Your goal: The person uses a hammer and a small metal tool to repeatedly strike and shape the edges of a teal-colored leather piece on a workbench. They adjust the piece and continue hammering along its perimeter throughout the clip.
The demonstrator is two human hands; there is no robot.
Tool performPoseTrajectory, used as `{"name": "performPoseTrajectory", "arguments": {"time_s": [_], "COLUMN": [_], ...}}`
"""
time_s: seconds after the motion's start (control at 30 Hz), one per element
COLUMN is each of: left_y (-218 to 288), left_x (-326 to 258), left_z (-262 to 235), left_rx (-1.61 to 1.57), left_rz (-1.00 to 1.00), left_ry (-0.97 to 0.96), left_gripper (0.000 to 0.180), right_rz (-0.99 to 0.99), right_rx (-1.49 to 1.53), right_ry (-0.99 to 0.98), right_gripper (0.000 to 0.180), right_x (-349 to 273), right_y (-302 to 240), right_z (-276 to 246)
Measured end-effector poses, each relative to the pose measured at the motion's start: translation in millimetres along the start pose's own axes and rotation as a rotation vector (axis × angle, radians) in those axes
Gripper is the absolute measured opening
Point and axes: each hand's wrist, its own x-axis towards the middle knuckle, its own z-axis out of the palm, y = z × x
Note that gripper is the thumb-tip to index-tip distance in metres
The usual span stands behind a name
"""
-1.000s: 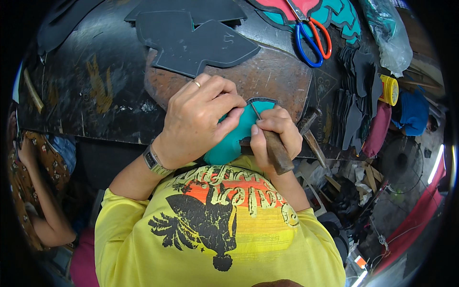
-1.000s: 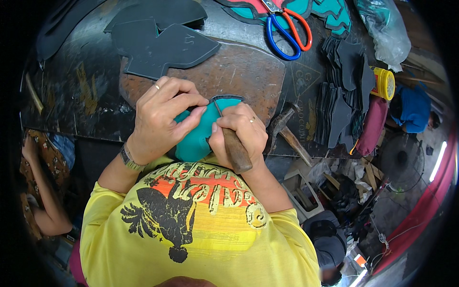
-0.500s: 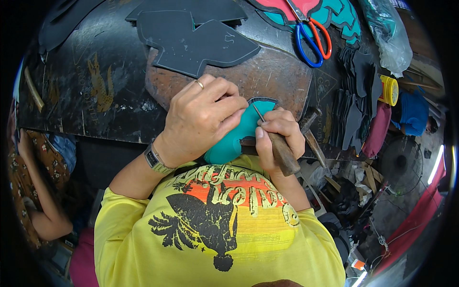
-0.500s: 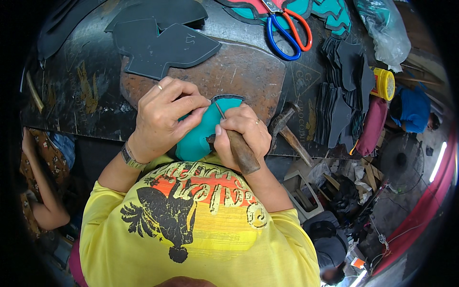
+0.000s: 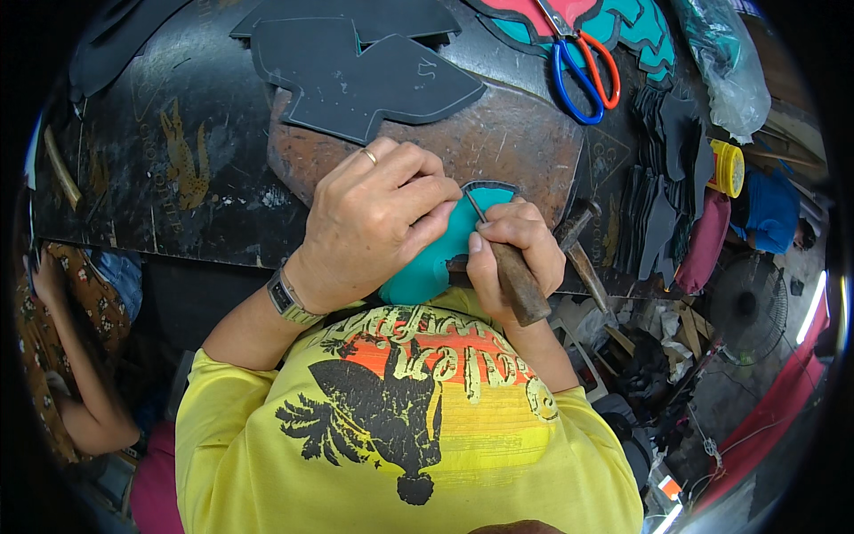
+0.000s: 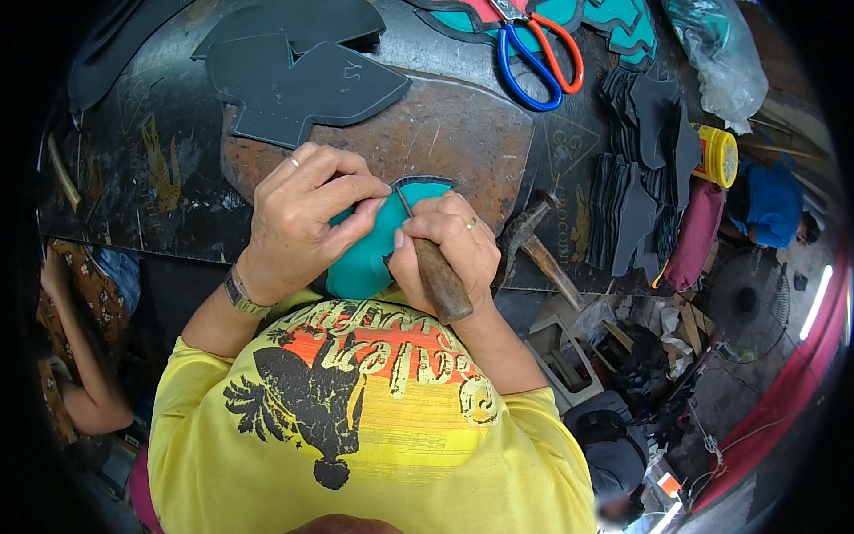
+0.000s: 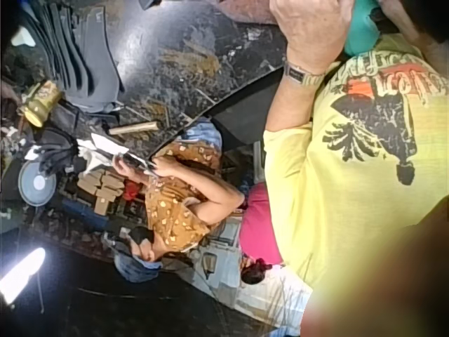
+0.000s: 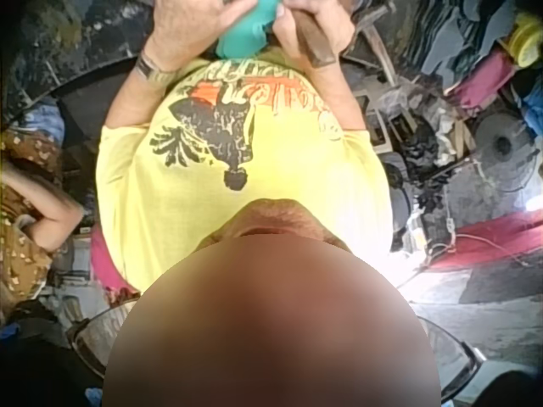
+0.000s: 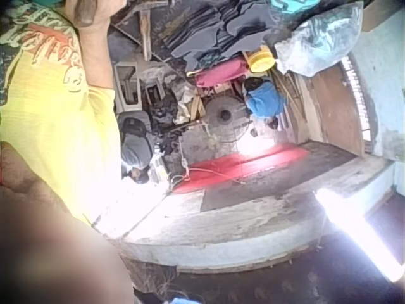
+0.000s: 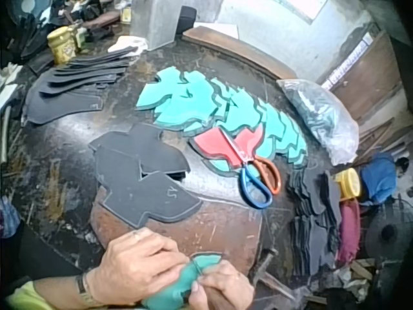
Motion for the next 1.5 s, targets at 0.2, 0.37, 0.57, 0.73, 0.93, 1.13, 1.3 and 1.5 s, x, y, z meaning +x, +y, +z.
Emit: {"name": "performPoseTrajectory", "arguments": {"time_s": [0.2, 0.37, 0.57, 0.73, 0.93, 1.13, 1.3, 1.5], "left_y": [-0.2, -0.2, 13.9, 36.3, 47.2, 47.1, 40.7, 30.4], "left_x": [-1.0, -2.7, -23.3, -53.1, -76.3, -83.4, -68.0, -40.9], "left_z": [0.5, 1.7, -11.0, -37.3, -47.0, -35.4, -30.7, -36.9], "left_rx": [0.023, 0.005, 0.107, 0.146, 0.153, -0.397, -0.610, -0.264], "left_rz": [0.011, 0.007, -0.043, -0.272, -0.479, -0.678, -0.673, -0.495], "left_ry": [-0.010, -0.014, 0.023, -0.158, -0.264, -0.206, -0.166, -0.130], "left_gripper": [0.017, 0.020, 0.040, 0.034, 0.035, 0.033, 0.039, 0.043], "right_rz": [-0.035, -0.034, -0.035, -0.015, 0.004, 0.133, 0.134, 0.125], "right_rx": [-0.024, -0.056, -0.027, -0.036, -0.021, 0.043, 0.034, 0.047], "right_ry": [0.035, 0.035, 0.050, 0.051, 0.051, 0.054, 0.063, 0.065], "right_gripper": [0.020, 0.018, 0.015, 0.013, 0.010, 0.010, 0.010, 0.010], "right_x": [0.0, 0.3, 2.4, 0.8, 0.4, 0.8, 0.5, 0.6], "right_y": [1.1, 0.7, -0.7, -0.2, 1.6, -0.5, 0.1, 0.2], "right_z": [5.5, 6.9, 7.1, 5.5, 4.1, 3.4, 3.5, 2.6]}}
